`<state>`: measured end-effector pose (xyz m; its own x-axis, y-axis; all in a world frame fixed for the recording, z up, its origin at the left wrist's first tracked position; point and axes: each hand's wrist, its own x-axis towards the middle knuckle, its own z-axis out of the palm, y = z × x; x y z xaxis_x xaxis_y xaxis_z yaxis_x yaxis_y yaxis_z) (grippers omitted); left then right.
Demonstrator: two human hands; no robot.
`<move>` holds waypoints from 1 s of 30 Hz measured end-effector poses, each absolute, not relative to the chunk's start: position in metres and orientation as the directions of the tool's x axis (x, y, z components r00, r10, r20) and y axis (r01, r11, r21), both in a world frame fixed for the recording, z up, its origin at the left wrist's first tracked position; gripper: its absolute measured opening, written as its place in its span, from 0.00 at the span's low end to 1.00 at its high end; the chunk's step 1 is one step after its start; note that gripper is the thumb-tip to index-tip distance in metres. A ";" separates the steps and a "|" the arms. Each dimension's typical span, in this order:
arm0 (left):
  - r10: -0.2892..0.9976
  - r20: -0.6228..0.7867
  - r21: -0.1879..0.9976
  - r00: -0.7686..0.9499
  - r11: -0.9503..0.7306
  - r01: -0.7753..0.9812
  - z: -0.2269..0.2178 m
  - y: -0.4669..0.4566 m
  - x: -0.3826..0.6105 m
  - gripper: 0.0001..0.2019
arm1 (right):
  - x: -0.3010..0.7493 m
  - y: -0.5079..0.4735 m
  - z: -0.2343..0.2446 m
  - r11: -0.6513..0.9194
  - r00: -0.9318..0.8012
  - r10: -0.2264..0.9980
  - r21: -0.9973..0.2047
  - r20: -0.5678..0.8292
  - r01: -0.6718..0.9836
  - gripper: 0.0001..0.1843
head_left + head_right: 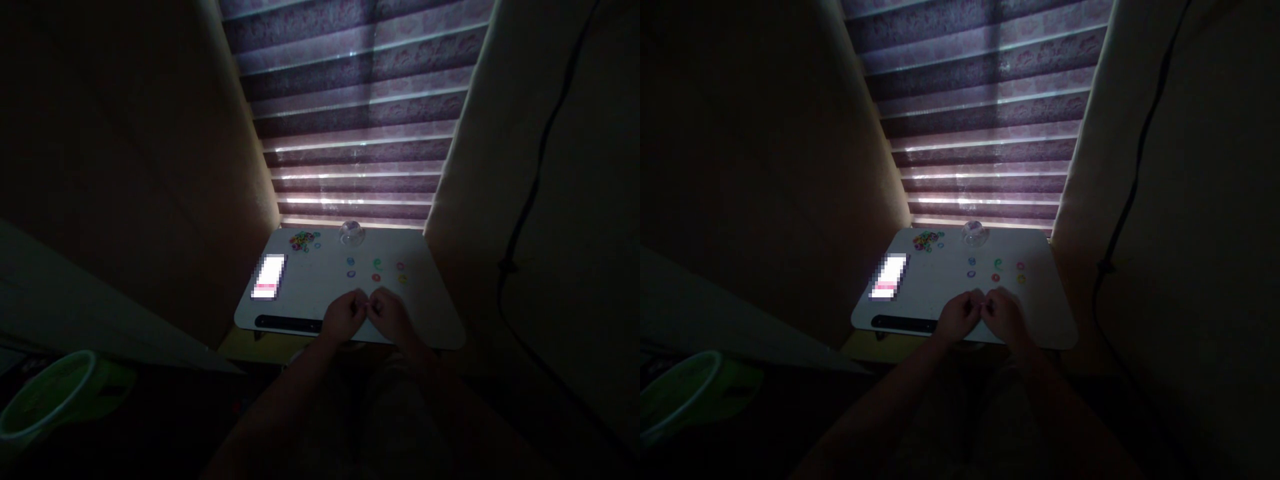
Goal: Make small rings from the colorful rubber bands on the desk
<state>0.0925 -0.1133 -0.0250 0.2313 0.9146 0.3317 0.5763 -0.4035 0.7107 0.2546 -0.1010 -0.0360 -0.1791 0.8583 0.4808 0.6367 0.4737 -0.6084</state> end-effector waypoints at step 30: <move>0.921 0.317 0.702 0.228 -0.389 0.597 -0.019 -0.115 0.094 0.05 | 0.254 -0.101 -0.033 0.488 -0.185 0.848 -0.594 0.498 0.640 0.07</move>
<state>0.0939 -0.1154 -0.0194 0.2277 0.9208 0.3168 0.5967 -0.3890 0.7018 0.2538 -0.1015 -0.0333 -0.1848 0.8476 0.4975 0.6396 0.4880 -0.5939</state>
